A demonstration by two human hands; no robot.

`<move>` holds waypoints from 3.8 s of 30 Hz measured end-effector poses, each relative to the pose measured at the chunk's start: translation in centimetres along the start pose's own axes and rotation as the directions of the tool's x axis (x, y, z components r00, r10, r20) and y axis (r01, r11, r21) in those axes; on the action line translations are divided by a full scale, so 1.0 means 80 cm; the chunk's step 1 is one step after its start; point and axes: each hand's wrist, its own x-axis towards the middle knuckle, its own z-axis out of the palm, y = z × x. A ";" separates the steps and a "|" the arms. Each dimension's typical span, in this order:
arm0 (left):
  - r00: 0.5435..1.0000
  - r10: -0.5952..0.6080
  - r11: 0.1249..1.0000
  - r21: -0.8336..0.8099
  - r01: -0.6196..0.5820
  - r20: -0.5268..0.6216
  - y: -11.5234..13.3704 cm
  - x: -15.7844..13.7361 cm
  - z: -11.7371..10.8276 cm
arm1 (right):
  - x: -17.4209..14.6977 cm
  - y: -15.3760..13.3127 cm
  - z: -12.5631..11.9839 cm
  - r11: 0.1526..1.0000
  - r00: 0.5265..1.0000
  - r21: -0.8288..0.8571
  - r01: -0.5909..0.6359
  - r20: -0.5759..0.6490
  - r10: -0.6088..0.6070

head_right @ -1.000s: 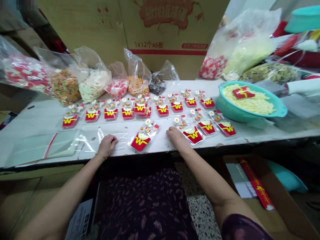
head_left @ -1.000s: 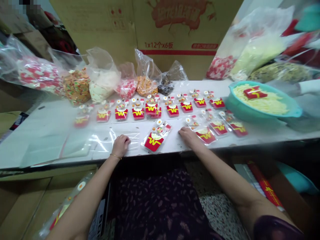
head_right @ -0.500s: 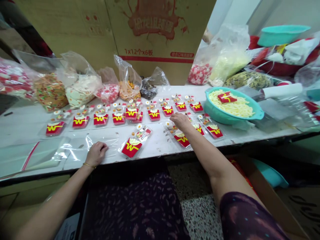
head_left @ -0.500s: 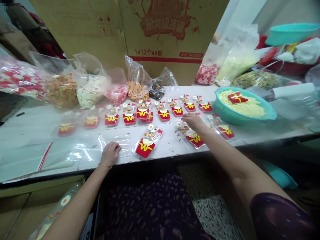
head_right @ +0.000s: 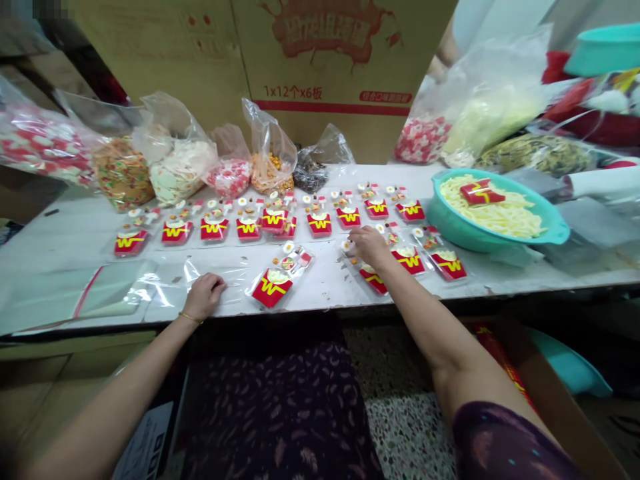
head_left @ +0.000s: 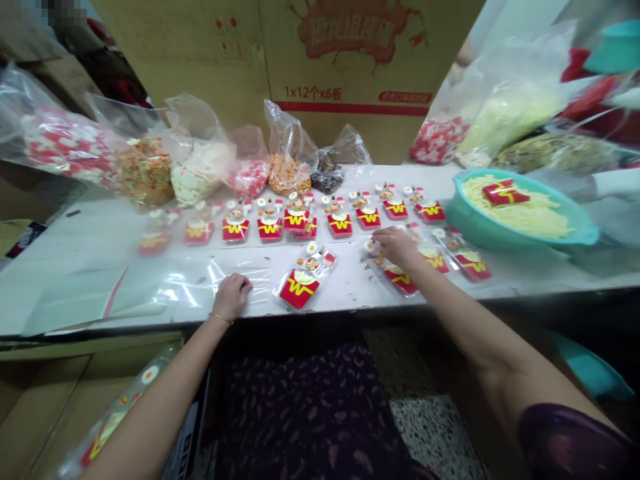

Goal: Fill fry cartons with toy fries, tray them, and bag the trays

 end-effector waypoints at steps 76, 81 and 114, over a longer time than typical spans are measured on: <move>0.895 -0.445 0.885 -0.162 0.436 -0.023 0.036 0.021 -0.001 | 0.035 -0.243 0.030 0.922 0.894 0.188 0.338 0.241 -0.377; 0.976 -0.155 0.959 -0.215 0.186 0.156 0.023 0.013 -0.026 | 0.050 -0.239 0.029 0.887 0.855 0.217 0.407 0.251 -0.453; 0.950 0.290 0.907 -0.349 -0.235 0.115 0.157 0.077 0.031 | 0.029 -0.251 0.068 -0.073 0.796 0.884 -0.461 0.449 0.405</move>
